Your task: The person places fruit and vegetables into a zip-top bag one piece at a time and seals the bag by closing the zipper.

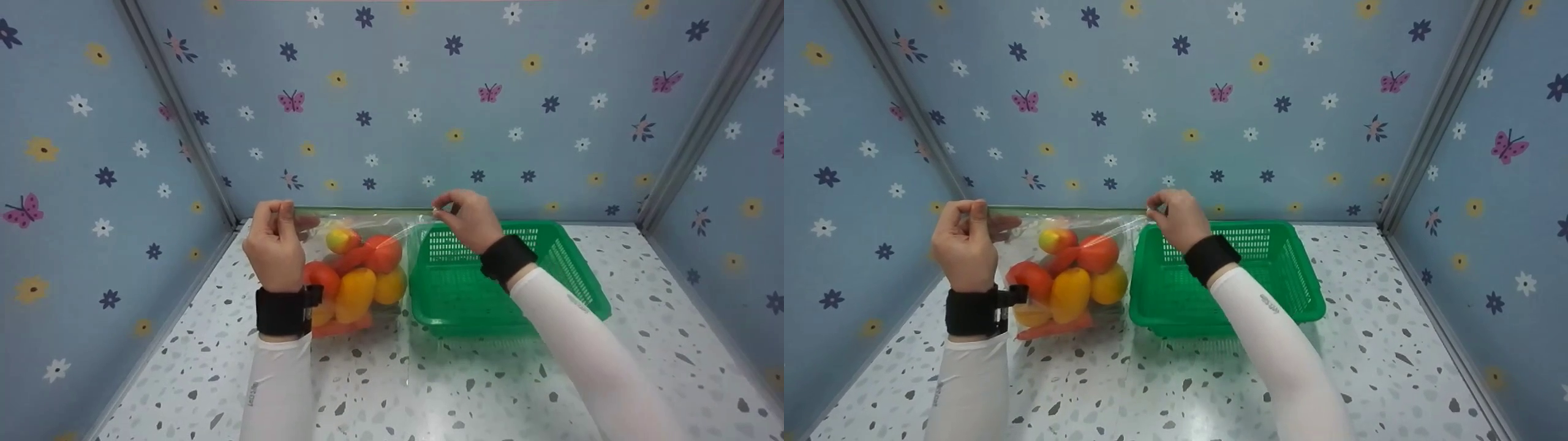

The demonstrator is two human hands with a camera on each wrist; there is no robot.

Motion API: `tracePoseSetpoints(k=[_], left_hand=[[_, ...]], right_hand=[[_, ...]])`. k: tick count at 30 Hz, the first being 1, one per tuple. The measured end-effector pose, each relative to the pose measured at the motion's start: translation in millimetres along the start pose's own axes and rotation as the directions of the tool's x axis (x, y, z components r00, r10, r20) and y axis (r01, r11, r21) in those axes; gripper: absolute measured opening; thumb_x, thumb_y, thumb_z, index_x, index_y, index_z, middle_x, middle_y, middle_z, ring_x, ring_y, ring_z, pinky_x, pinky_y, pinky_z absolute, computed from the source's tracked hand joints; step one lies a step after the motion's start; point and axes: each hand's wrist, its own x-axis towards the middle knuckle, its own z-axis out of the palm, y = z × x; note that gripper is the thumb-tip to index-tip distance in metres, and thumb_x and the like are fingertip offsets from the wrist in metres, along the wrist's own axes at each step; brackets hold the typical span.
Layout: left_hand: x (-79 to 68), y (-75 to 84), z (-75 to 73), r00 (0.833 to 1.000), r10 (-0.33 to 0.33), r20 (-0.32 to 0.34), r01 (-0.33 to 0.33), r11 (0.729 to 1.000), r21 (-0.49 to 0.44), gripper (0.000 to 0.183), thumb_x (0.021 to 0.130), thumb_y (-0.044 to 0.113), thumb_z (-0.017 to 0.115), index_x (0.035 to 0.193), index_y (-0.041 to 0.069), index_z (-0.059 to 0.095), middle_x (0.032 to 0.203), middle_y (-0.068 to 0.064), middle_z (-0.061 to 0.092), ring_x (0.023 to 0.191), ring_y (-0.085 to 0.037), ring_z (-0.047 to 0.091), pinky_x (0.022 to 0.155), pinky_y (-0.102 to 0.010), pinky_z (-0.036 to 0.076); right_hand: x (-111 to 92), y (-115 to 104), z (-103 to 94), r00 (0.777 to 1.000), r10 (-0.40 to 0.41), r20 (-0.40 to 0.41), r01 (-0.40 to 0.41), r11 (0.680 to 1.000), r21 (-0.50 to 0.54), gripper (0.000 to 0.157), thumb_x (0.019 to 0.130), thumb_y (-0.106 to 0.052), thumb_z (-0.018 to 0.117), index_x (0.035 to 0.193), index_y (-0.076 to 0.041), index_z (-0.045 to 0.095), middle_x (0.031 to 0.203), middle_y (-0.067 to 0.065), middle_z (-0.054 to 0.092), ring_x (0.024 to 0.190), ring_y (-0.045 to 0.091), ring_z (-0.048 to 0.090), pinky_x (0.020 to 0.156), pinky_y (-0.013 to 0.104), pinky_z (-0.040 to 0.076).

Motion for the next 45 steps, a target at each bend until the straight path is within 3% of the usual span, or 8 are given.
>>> tracePoseSetpoints(k=[5,10,18,24,29,37,41,45], left_hand=[[-5.6,1.8,1.2,0.999,0.017,-0.040,-0.013,0.995,0.095,0.025,0.102,0.016,0.063,0.091,-0.006,0.061,0.064,-0.018,0.065,0.054,0.007,0.054,0.057,-0.014,0.043],[-9.7,4.3,1.7,0.993,0.093,-0.069,-0.081,0.984,0.158,0.020,0.100,0.012,0.065,0.090,-0.005,0.062,0.060,-0.017,0.061,0.050,-0.010,0.056,0.056,-0.010,0.038],[-26.9,25.9,-0.2,0.985,0.155,0.079,-0.169,0.962,0.216,0.018,0.097,0.013,0.069,0.090,-0.003,0.064,0.055,-0.013,0.048,0.043,-0.021,0.045,0.049,-0.014,0.034],[-27.4,42.2,11.2,0.941,-0.034,0.338,0.020,0.999,0.046,0.015,0.098,0.014,0.069,0.095,-0.001,0.071,0.082,-0.015,0.067,0.068,-0.013,0.055,0.064,-0.018,0.045],[-25.8,35.4,37.2,0.885,-0.113,0.452,0.102,0.994,0.050,0.019,0.098,0.019,0.070,0.092,0.001,0.073,0.091,-0.010,0.056,0.093,-0.021,0.055,0.083,-0.028,0.045],[-7.8,4.4,68.9,0.852,-0.219,0.475,0.164,0.974,0.154,0.023,0.100,0.022,0.068,0.089,0.002,0.072,0.082,-0.004,0.052,0.076,-0.021,0.054,0.071,-0.030,0.040],[4.1,-12.0,70.4,0.820,-0.308,0.482,0.158,0.932,0.327,0.031,0.106,0.029,0.058,0.101,0.003,0.073,0.094,-0.011,0.062,0.085,-0.026,0.058,0.079,-0.037,0.046],[8.2,-31.9,61.2,0.779,-0.440,0.447,0.117,0.802,0.586,0.034,0.107,0.031,0.053,0.098,0.004,0.072,0.100,-0.015,0.068,0.090,-0.029,0.062,0.082,-0.044,0.051]], right_hand=[[-51,-33,37.4,0.976,-0.201,-0.081,0.197,0.979,-0.058,0.014,0.096,-0.015,0.072,0.103,-0.006,0.062,0.092,0.008,0.066,0.079,0.018,0.059,0.071,0.028,0.053],[-81,-64,58.2,0.976,-0.011,0.216,-0.010,0.996,0.093,0.022,0.100,-0.013,0.066,0.121,-0.007,0.062,0.111,0.009,0.076,0.070,0.013,0.060,0.067,0.024,0.054],[-75,-69,63.8,0.843,0.035,0.537,-0.236,0.921,0.310,0.048,0.099,-0.008,0.062,0.143,-0.003,0.044,0.163,0.015,0.037,0.109,0.032,0.067,0.095,0.041,0.058],[-63,-61,61.4,0.737,-0.029,0.676,-0.338,0.850,0.405,0.077,0.098,-0.009,0.065,0.164,-0.015,0.025,0.175,0.006,0.006,0.143,0.037,0.049,0.114,0.049,0.045],[-54,-58,76.0,0.696,-0.059,0.716,-0.357,0.836,0.416,0.088,0.095,-0.015,0.073,0.165,-0.032,0.021,0.163,-0.001,0.040,0.135,0.024,0.056,0.114,0.046,0.046],[-24,-49,103.1,0.673,0.154,0.723,-0.496,0.819,0.287,0.071,0.094,-0.015,0.072,0.157,-0.015,0.040,0.109,0.010,0.072,0.077,0.015,0.066,0.070,0.029,0.057],[-6,-38,111.8,0.638,0.273,0.720,-0.584,0.781,0.222,0.048,0.093,-0.016,0.072,0.138,-0.005,0.056,0.109,0.013,0.071,0.076,0.016,0.066,0.072,0.028,0.060],[4,-29,118.7,0.590,0.434,0.680,-0.670,0.734,0.113,0.054,0.091,-0.018,0.073,0.141,-0.006,0.055,0.122,0.012,0.067,0.090,0.020,0.066,0.086,0.033,0.060]])
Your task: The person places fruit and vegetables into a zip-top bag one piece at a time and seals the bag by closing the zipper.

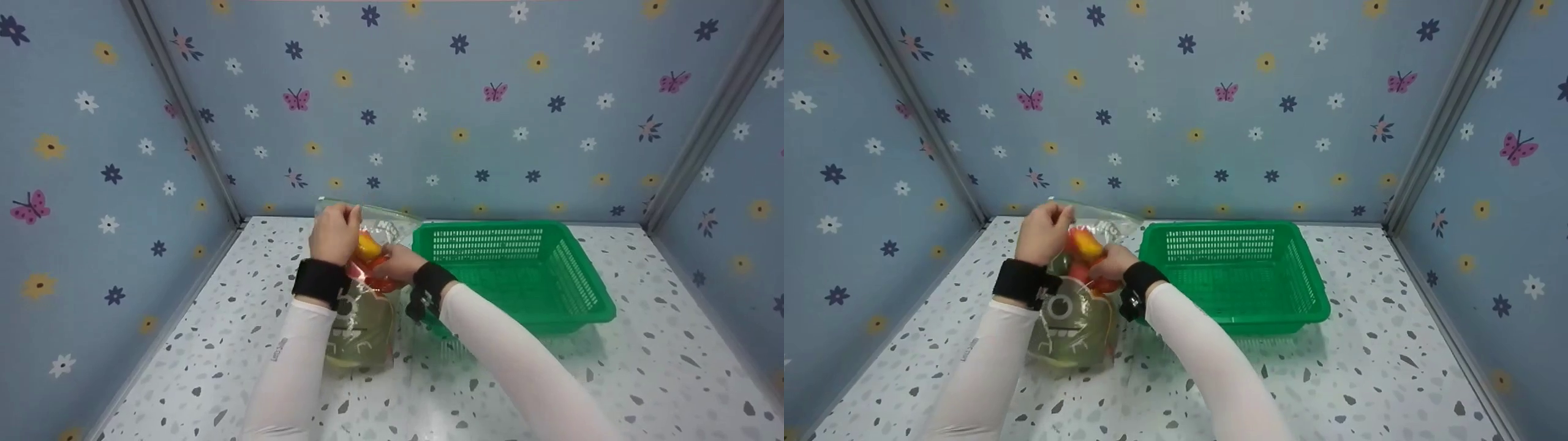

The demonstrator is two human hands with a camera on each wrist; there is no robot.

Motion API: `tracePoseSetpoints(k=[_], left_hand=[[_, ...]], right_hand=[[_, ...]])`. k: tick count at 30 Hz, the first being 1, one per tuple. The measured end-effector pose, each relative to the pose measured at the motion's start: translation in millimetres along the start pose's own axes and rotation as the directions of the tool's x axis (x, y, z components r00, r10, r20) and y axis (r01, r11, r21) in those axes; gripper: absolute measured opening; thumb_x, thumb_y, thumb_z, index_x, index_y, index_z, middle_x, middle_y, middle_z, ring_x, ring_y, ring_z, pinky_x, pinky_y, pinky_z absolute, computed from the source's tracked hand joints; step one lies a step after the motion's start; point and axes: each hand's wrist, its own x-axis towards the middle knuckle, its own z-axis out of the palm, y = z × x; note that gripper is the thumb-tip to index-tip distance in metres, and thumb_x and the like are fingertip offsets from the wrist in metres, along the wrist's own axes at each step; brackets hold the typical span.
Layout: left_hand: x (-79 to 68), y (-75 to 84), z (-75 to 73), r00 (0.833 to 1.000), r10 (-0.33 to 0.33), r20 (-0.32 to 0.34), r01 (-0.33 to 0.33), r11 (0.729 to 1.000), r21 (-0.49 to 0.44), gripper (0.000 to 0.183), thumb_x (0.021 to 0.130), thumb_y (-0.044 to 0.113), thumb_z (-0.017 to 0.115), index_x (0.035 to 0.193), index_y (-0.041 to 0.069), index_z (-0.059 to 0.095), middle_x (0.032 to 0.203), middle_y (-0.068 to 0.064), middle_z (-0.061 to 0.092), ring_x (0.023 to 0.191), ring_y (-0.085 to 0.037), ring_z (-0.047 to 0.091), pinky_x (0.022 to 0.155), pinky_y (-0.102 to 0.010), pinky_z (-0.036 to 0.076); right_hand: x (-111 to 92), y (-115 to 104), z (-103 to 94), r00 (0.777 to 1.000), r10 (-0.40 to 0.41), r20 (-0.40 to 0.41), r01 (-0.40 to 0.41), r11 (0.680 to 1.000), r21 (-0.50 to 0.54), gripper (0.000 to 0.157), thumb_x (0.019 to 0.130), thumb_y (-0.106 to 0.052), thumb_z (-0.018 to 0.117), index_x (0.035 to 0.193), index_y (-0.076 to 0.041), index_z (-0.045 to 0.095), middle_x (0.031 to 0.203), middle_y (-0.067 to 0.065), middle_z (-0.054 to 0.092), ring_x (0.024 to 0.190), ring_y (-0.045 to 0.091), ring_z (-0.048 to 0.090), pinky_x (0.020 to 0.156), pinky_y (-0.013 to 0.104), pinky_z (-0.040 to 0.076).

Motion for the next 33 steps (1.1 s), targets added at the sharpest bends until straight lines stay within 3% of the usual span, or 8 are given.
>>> tracePoseSetpoints(k=[3,7,14,18,21,25,31,33], left_hand=[[1.6,-16.7,4.9,0.992,-0.052,0.118,0.028,0.980,0.197,0.031,0.105,0.027,0.055,0.095,0.003,0.071,0.100,-0.016,0.070,0.089,-0.031,0.064,0.080,-0.046,0.053],[3.5,-32.0,17.1,0.959,-0.030,0.282,-0.074,0.934,0.351,0.022,0.099,0.021,0.059,0.100,0.004,0.072,0.110,-0.018,0.070,0.103,-0.037,0.065,0.091,-0.052,0.052],[8.2,-42.2,36.8,0.926,-0.013,0.376,-0.150,0.904,0.401,0.021,0.095,0.020,0.062,0.107,0.007,0.073,0.124,-0.022,0.067,0.122,-0.042,0.060,0.107,-0.060,0.043],[9.3,-44.8,44.3,0.898,-0.035,0.438,-0.157,0.905,0.395,0.031,0.095,0.022,0.062,0.122,0.012,0.072,0.142,-0.020,0.062,0.138,-0.042,0.051,0.116,-0.062,0.034],[11.2,-43.4,47.1,0.866,-0.066,0.495,-0.156,0.905,0.395,0.041,0.098,0.024,0.057,0.138,0.017,0.066,0.157,-0.018,0.048,0.153,-0.042,0.032,0.123,-0.066,0.019],[15.2,-38.8,49.4,0.827,-0.100,0.553,-0.149,0.910,0.387,0.043,0.103,0.026,0.050,0.144,0.017,0.061,0.163,-0.016,0.040,0.160,-0.040,0.014,0.123,-0.070,0.013],[14.7,-34.7,55.8,0.806,-0.123,0.579,-0.153,0.901,0.406,0.044,0.107,0.031,0.043,0.142,0.013,0.062,0.163,-0.016,0.040,0.160,-0.041,0.011,0.121,-0.073,0.013],[13.7,-35.4,56.1,0.811,-0.121,0.573,-0.150,0.903,0.403,0.044,0.107,0.033,0.043,0.139,0.012,0.064,0.161,-0.017,0.042,0.159,-0.043,0.013,0.121,-0.073,0.014]], right_hand=[[8,0,0.8,0.997,0.008,-0.081,-0.008,1.000,0.002,0.062,0.092,-0.018,0.072,0.148,-0.006,0.048,0.132,0.013,0.063,0.104,0.024,0.064,0.096,0.037,0.057],[19,-1,6.6,0.979,-0.056,-0.194,0.057,0.998,-0.003,0.065,0.094,-0.012,0.068,0.151,0.000,0.040,0.141,0.021,0.057,0.121,0.030,0.060,0.104,0.040,0.053],[23,3,24.5,0.918,-0.169,-0.358,0.082,0.966,-0.244,0.071,0.097,-0.010,0.057,0.155,0.012,0.024,0.158,0.034,0.034,0.148,0.043,0.037,0.123,0.047,0.032],[14,5,36.0,0.930,-0.188,-0.315,0.038,0.904,-0.425,0.069,0.100,-0.017,0.056,0.157,0.008,0.026,0.164,0.038,0.017,0.154,0.053,0.015,0.128,0.055,0.016],[7,4,39.5,0.947,-0.212,-0.241,0.054,0.847,-0.530,0.056,0.098,-0.019,0.059,0.146,0.009,0.046,0.154,0.034,0.042,0.147,0.050,0.035,0.126,0.058,0.015],[5,4,35.2,0.957,-0.220,-0.188,0.077,0.820,-0.567,0.044,0.098,-0.018,0.060,0.133,0.007,0.059,0.132,0.025,0.066,0.126,0.040,0.060,0.122,0.056,0.025],[8,13,27.9,0.956,-0.235,-0.177,0.104,0.834,-0.542,0.042,0.096,-0.018,0.059,0.131,0.005,0.063,0.126,0.024,0.069,0.119,0.039,0.064,0.111,0.052,0.043],[6,14,25.9,0.957,-0.233,-0.175,0.128,0.875,-0.467,0.046,0.098,-0.016,0.055,0.139,0.005,0.056,0.128,0.025,0.068,0.118,0.039,0.064,0.107,0.049,0.046]])
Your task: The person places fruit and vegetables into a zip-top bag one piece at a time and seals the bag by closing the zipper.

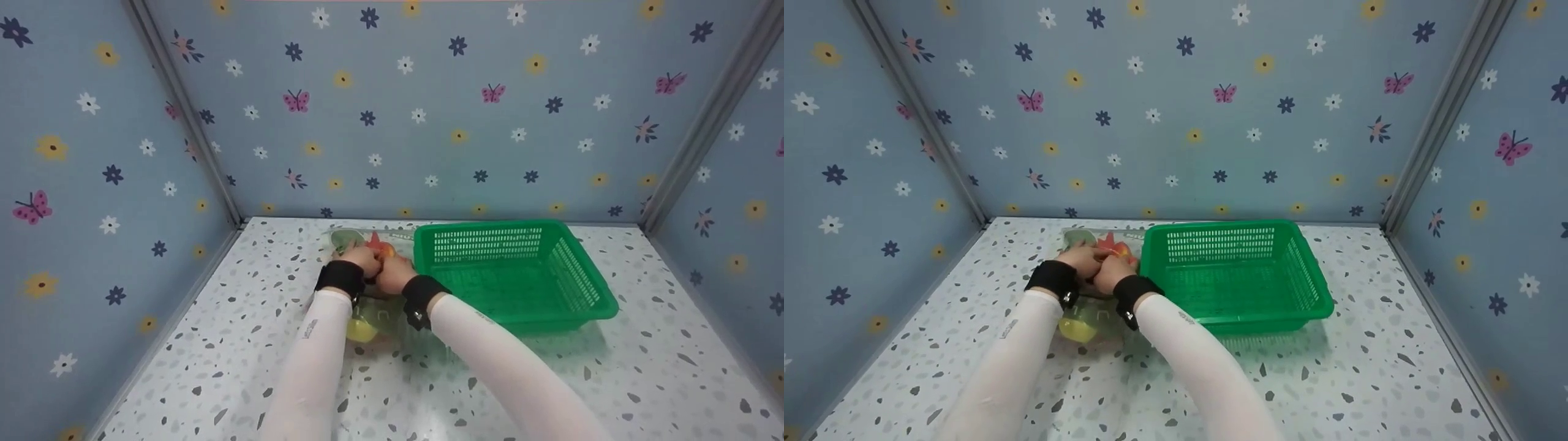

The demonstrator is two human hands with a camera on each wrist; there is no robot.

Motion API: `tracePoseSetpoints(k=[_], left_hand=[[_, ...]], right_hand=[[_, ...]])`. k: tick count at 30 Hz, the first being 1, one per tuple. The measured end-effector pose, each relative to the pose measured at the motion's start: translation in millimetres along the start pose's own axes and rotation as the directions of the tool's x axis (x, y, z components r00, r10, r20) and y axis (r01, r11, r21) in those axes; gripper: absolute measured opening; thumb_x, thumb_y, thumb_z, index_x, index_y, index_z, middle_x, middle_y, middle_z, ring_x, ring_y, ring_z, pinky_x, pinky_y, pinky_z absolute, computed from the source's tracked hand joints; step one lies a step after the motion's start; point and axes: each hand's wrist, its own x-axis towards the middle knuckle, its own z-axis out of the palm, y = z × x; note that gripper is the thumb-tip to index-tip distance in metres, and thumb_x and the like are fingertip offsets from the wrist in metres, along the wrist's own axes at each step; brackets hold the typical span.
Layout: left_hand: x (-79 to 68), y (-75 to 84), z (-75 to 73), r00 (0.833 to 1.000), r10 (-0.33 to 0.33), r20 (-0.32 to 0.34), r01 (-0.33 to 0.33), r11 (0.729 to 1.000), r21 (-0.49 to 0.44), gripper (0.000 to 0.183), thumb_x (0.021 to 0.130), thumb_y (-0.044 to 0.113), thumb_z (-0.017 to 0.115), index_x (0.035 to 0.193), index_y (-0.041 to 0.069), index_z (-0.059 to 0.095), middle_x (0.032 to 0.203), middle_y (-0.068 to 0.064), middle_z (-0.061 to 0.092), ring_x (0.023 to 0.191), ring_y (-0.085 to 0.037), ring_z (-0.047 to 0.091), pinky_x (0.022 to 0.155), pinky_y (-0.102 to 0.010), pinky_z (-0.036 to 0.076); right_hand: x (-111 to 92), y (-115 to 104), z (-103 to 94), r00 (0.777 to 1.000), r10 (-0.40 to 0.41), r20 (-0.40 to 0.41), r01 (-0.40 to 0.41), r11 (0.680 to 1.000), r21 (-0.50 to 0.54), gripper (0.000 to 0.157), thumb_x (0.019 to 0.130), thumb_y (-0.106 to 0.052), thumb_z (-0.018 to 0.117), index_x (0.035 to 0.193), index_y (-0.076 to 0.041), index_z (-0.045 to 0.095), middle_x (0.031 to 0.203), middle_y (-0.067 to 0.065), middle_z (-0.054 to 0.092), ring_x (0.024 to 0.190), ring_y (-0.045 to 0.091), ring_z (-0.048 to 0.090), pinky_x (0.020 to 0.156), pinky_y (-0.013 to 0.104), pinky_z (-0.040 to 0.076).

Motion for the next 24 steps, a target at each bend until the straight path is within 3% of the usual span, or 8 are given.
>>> tracePoseSetpoints(k=[4,8,10,12,16,19,21,24], left_hand=[[0.4,-0.5,-0.7,1.000,0.010,0.010,-0.010,1.000,0.002,0.043,0.105,0.030,0.049,0.142,0.014,0.062,0.164,-0.018,0.037,0.160,-0.042,0.011,0.122,-0.071,0.013],[2.2,0.9,-2.4,0.999,0.027,0.024,-0.027,1.000,0.012,0.054,0.104,0.027,0.051,0.156,0.014,0.044,0.170,-0.019,0.023,0.160,-0.041,0.006,0.125,-0.067,0.006],[1.9,1.4,-3.6,0.999,0.037,0.025,-0.037,0.999,0.000,0.058,0.107,0.031,0.046,0.162,0.016,0.032,0.171,-0.021,0.016,0.160,-0.041,0.005,0.126,-0.065,0.005],[1.1,2.5,-4.5,0.999,0.045,0.014,-0.045,0.999,-0.009,0.062,0.109,0.037,0.041,0.164,0.017,0.023,0.171,-0.023,0.013,0.160,-0.042,0.005,0.127,-0.064,0.006],[-0.6,6.5,-8.2,0.998,0.033,-0.057,-0.037,0.997,-0.061,0.070,0.108,0.046,0.041,0.166,0.015,0.015,0.171,-0.025,0.007,0.161,-0.041,0.000,0.128,-0.062,0.005],[0.3,12.3,-12.1,0.988,0.027,-0.151,-0.046,0.991,-0.124,0.076,0.108,0.050,0.042,0.166,0.015,0.008,0.172,-0.023,-0.001,0.161,-0.038,-0.007,0.128,-0.060,0.002],[1.7,17.3,-14.3,0.971,0.039,-0.236,-0.078,0.984,-0.160,0.078,0.108,0.052,0.040,0.166,0.016,0.003,0.172,-0.020,-0.006,0.161,-0.037,-0.011,0.128,-0.059,-0.002],[4.5,26.4,-16.1,0.927,0.072,-0.368,-0.147,0.972,-0.182,0.078,0.109,0.054,0.038,0.166,0.018,-0.001,0.172,-0.016,-0.012,0.160,-0.034,-0.016,0.128,-0.058,-0.006]], right_hand=[[-6,-1,-11.5,0.999,0.030,-0.025,-0.022,0.962,0.272,0.054,0.100,-0.010,0.047,0.151,0.005,0.041,0.146,0.026,0.056,0.128,0.038,0.058,0.108,0.046,0.047],[-21,-7,-38.3,0.994,0.085,-0.070,-0.032,0.834,0.551,0.061,0.104,-0.016,0.048,0.160,0.001,0.029,0.165,0.022,0.034,0.152,0.034,0.036,0.122,0.047,0.034],[-31,-5,-55.8,0.992,0.078,-0.102,0.001,0.791,0.612,0.062,0.106,-0.022,0.049,0.161,-0.001,0.027,0.167,0.020,0.029,0.156,0.034,0.030,0.124,0.048,0.032],[-39,2,-73.9,0.987,0.066,-0.145,0.040,0.775,0.631,0.064,0.108,-0.029,0.049,0.162,-0.004,0.025,0.169,0.017,0.027,0.157,0.032,0.027,0.125,0.048,0.029],[-50,30,-106.5,0.963,0.027,-0.267,0.115,0.856,0.504,0.069,0.109,-0.040,0.045,0.164,-0.007,0.018,0.172,0.015,0.017,0.159,0.033,0.020,0.127,0.050,0.023],[-53,56,-124.6,0.939,-0.008,-0.343,0.139,0.923,0.359,0.070,0.110,-0.041,0.041,0.166,-0.009,0.012,0.174,0.015,0.002,0.161,0.036,0.003,0.129,0.057,0.011],[-53,72,-132.8,0.922,-0.024,-0.386,0.130,0.959,0.252,0.071,0.110,-0.040,0.041,0.166,-0.011,0.009,0.174,0.016,-0.006,0.161,0.037,-0.006,0.127,0.062,0.005],[-51,91,-139.4,0.901,-0.020,-0.432,0.062,0.994,0.085,0.073,0.109,-0.045,0.043,0.166,-0.016,0.007,0.173,0.014,-0.011,0.160,0.038,-0.012,0.124,0.070,0.000]])
